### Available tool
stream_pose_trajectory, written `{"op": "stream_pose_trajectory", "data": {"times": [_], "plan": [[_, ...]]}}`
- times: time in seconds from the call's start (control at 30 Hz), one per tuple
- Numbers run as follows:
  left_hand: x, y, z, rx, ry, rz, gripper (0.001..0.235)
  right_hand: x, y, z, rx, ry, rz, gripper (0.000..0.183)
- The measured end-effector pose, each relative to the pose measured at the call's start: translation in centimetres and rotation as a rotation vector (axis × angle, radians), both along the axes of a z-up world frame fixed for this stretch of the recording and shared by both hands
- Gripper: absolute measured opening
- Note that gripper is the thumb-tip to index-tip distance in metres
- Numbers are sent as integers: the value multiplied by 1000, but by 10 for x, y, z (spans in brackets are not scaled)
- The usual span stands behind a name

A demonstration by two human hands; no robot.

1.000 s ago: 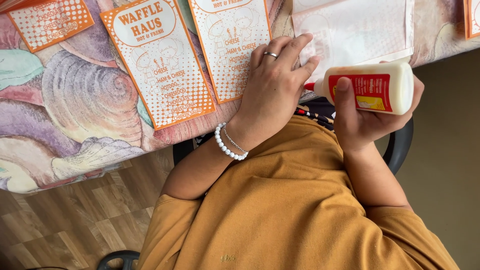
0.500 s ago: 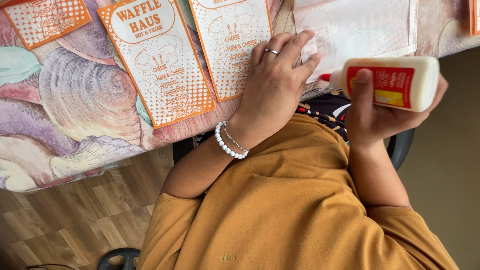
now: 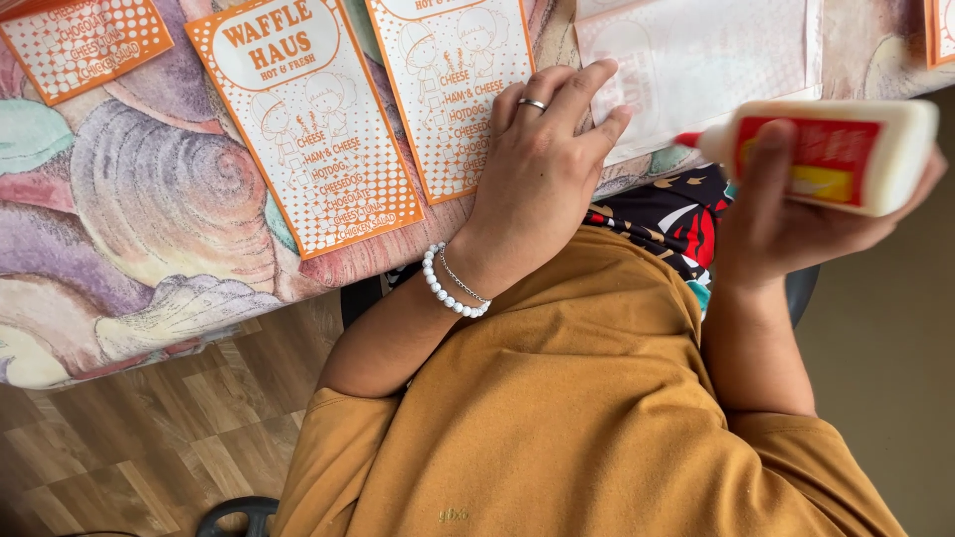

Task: Applying glue to paper bags and folding them to complete the packaging assembly.

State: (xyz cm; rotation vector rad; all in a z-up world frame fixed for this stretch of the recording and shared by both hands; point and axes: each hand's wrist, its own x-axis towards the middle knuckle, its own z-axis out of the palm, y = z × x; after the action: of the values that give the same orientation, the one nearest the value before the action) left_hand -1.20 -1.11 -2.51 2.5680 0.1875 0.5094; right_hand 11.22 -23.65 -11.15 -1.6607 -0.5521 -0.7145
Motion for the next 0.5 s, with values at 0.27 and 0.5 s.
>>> {"op": "stream_pose_trajectory", "data": {"times": [0.27,0.5], "plan": [[0,1,2,10,-1,-6,32,5,25,42,12,-91,64,48],[-1,2,6,5,-2,-4,31,2,7,14,113,16,79,67]]}}
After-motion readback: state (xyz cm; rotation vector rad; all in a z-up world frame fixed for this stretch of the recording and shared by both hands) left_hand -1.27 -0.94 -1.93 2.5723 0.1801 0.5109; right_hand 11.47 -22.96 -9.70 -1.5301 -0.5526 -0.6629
